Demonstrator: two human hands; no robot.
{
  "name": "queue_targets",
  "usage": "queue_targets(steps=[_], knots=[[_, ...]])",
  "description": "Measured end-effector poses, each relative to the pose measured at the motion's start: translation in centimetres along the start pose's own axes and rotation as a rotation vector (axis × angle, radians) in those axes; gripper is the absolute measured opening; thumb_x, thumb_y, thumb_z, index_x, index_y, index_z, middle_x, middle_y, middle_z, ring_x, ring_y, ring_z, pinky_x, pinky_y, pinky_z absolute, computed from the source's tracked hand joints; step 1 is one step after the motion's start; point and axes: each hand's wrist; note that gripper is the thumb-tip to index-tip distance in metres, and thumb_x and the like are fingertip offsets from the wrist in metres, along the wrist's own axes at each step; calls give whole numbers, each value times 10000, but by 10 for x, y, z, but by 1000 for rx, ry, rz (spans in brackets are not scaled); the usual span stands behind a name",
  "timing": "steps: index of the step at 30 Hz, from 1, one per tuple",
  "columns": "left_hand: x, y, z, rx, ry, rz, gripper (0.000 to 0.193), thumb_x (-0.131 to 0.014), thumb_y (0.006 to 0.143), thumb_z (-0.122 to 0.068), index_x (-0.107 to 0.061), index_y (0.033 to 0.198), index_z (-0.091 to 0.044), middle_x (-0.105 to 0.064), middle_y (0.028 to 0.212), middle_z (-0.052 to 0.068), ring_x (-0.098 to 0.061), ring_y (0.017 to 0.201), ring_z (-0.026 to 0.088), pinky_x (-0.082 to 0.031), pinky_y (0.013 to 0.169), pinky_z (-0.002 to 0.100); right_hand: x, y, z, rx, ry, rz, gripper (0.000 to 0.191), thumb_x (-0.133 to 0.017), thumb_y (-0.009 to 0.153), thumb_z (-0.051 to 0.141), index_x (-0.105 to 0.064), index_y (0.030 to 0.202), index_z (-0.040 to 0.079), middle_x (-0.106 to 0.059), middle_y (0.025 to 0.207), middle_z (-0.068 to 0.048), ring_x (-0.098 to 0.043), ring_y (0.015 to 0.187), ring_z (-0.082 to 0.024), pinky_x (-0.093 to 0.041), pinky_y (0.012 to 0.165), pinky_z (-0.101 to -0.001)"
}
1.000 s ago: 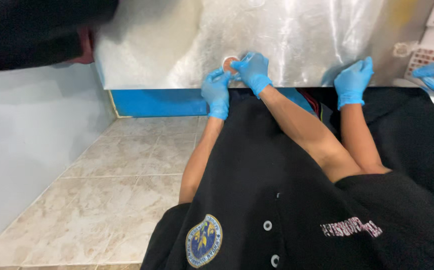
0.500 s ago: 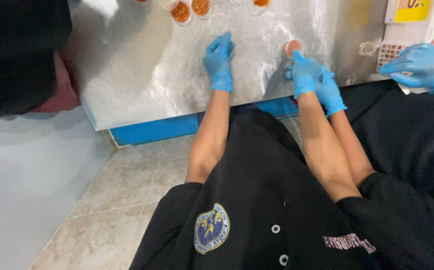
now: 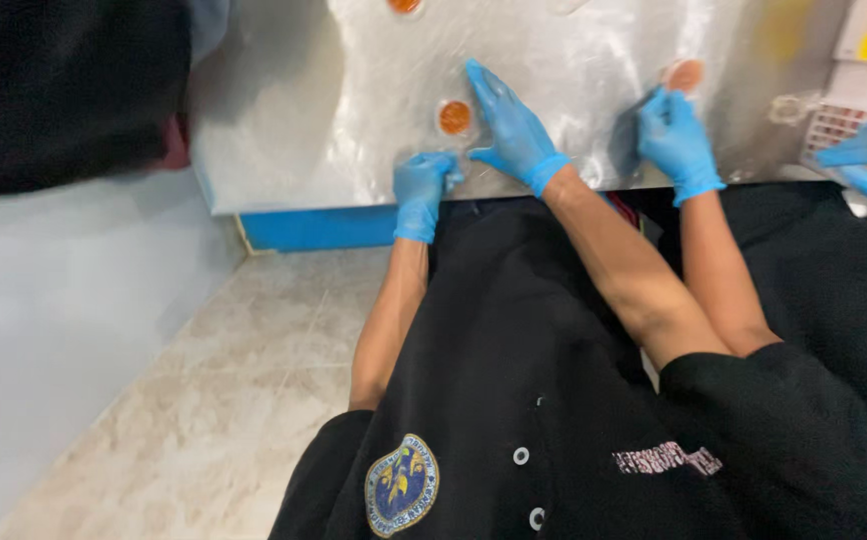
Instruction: The person repeatedly picks up small transparent containers filled with an orange substance from a plastic sheet on a table and places them into a white basket. The person wears blue gloves and a black shirt with a logo. Another person is visible to the left performing a similar task.
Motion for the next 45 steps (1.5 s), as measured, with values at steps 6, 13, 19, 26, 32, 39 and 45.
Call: queue_targets(steps=[6, 13, 19, 26, 32, 39, 45], knots=[[22, -27, 21, 219, 51, -125, 248, -795, 818, -233, -805, 853, 12, -765, 721, 98, -669, 574, 115, -517, 526, 260, -44, -6, 5, -12, -5, 253, 656, -851, 840, 170, -609, 1449, 149, -625, 1335, -152, -655, 1152, -371, -558, 957, -429], [34, -22, 22, 93, -219, 5, 282, -824, 756, -260, -789, 931, -42, -810, 828, 76, -764, 684, 128, -606, 629, 269, -36, 2, 16, -183, -74, 330, 581, -886, 835, 342, -674, 1349, 176, -643, 1082, -166, -668, 948, -365, -554, 836, -436], [28, -11, 12, -152, 170, -264, 295, -877, 710, -203, -823, 950, -38, -807, 827, 83, -757, 733, 138, -594, 700, 292, -36, -2, 20, -106, -31, 320, 746, -850, 761, 256, -636, 1457, 94, -669, 1091, -182, -659, 949, -374, -538, 828, -446], [19, -17, 20, -244, 197, -261, 316, -857, 764, -194, -797, 1027, -31, -808, 931, 121, -776, 826, 174, -596, 778, 303, -59, -27, 15, -744, 682, -69, 313, -744, 907, 124, -739, 1198, 10, -757, 995, -103, -764, 793, -150, -651, 679, -278], [21, -21, 34, -415, 247, -243, 298, -821, 832, -148, -785, 1103, -30, -787, 1048, 165, -770, 949, 228, -585, 864, 334, -65, -36, 15, -517, 485, -155, 320, -786, 892, 82, -765, 1203, 8, -727, 978, -107, -732, 755, -150, -597, 676, -259], [35, -13, 45, -418, 292, -171, 284, -799, 862, -145, -796, 1136, -73, -778, 960, 131, -747, 856, 228, -565, 799, 344, -65, -34, 12, -443, 415, -30, 400, -852, 830, 80, -760, 1213, 8, -737, 927, -103, -690, 695, -127, -557, 628, -265], [36, -8, 46, -482, 303, -175, 355, -856, 783, -144, -780, 1119, -58, -776, 943, 127, -739, 827, 211, -573, 768, 331, -73, -19, 11, -896, 618, -6, 255, -820, 810, 62, -759, 1048, -4, -762, 776, -110, -715, 579, -103, -583, 520, -252]])
Point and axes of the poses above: each hand's wrist, its own y-axis towards the middle knuckle, its own x-axis out of the back of the hand, z = x × y
